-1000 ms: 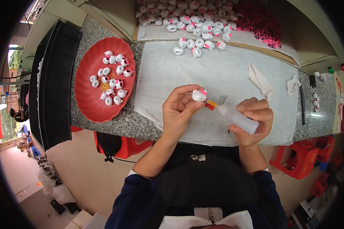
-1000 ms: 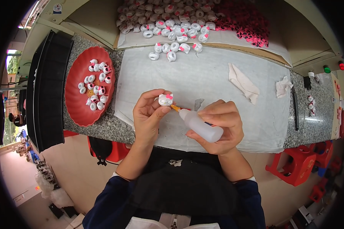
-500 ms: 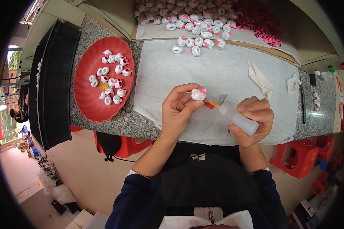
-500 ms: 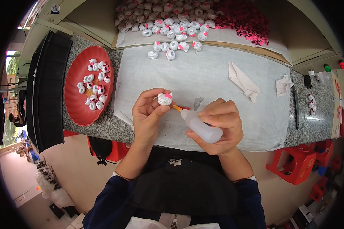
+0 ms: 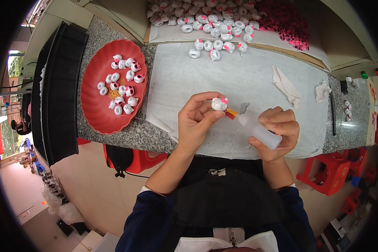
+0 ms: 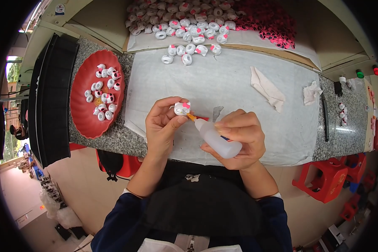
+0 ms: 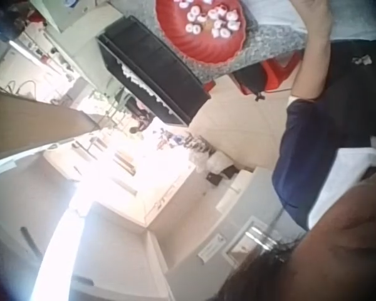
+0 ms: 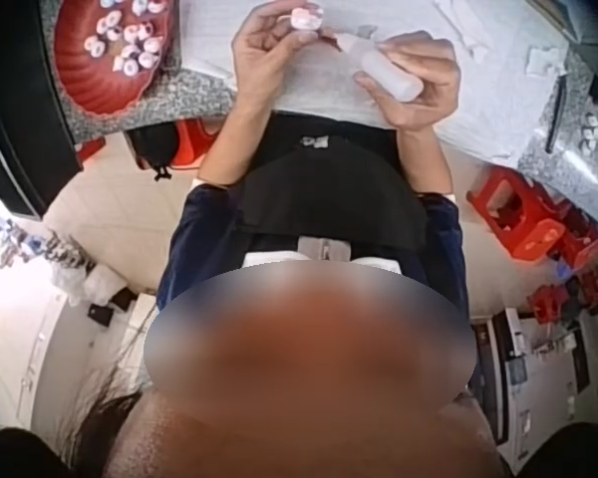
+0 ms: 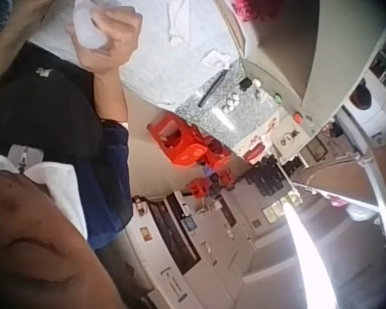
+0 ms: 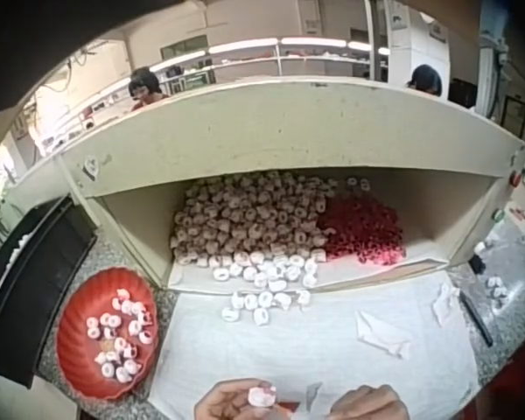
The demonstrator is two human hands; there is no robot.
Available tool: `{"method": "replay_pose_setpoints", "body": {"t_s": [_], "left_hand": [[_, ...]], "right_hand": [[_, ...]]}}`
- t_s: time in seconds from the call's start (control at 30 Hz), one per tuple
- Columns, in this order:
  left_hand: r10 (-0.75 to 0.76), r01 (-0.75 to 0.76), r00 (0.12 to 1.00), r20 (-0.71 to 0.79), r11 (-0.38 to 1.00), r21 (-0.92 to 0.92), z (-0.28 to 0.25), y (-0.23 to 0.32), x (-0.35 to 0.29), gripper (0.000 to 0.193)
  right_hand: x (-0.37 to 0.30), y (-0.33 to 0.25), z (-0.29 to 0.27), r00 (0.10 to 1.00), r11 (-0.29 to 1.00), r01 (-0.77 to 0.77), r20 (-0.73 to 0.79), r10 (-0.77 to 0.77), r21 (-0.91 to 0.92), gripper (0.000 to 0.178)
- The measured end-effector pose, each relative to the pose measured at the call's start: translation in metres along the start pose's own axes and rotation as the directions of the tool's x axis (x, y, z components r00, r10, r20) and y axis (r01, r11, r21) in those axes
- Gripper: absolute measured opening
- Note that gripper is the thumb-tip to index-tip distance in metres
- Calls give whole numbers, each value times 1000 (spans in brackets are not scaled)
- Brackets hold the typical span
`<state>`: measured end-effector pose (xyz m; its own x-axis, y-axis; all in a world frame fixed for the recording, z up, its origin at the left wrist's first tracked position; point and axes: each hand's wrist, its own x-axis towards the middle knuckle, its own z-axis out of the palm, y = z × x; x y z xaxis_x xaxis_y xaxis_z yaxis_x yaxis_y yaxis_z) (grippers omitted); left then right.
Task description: Gluing small pink bows onto white Hello Kitty toy heads at a factory workbench.
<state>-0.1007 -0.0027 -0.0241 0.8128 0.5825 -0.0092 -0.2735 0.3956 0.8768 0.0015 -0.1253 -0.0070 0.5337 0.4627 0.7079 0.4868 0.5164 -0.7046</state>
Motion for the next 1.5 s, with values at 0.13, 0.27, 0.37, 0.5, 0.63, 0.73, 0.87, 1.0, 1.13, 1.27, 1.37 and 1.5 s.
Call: {"method": "replay_pose_setpoints", "body": {"t_s": [0.13,0.27,0.37,0.5,0.63,0.73,0.87,1.0,1.13,1.27,1.37,1.5], "left_hand": [[-18,18,1000,-2,1000,-18,1,0,0,35],[9,-9,1000,2,1000,21,2,0,0,34],[88,-91,996,30,990,112,-1,-3,1,34],[147,-156,987,62,967,202,-1,-5,1,34],[161,-176,984,79,952,252,0,-4,1,33],[169,-188,982,90,940,285,-2,-5,2,32],[191,-207,978,82,932,298,-1,-5,2,32],[204,-225,974,101,925,306,0,-5,3,32],[184,-194,981,63,936,293,-1,-5,1,32],[99,-95,995,-25,988,124,-4,-3,1,31],[84,-82,993,-88,996,27,-5,1,0,33],[83,-81,992,-96,996,26,-2,4,0,32]], "right_hand": [[-1,0,0,1000,1000,-10,-10,10,14,48],[1,1,1,1000,1000,5,-5,-5,-1,48],[1,1,2,1000,1000,7,-3,-7,-5,48],[0,0,2,1000,1000,-1,-7,1,-3,47],[1,-1,2,1000,1000,-9,8,9,-4,47],[1,-1,1,999,1000,-18,33,18,13,47],[1,-2,0,999,1000,-22,38,22,0,45],[1,-1,-2,1000,1000,-4,21,4,-26,45],[2,-4,-5,993,991,-120,10,121,-52,37],[11,-4,-35,950,949,-311,-22,311,-42,32],[27,-3,-61,823,819,-569,-71,564,-81,29],[72,23,-92,705,705,-707,30,709,-49,26]]}}
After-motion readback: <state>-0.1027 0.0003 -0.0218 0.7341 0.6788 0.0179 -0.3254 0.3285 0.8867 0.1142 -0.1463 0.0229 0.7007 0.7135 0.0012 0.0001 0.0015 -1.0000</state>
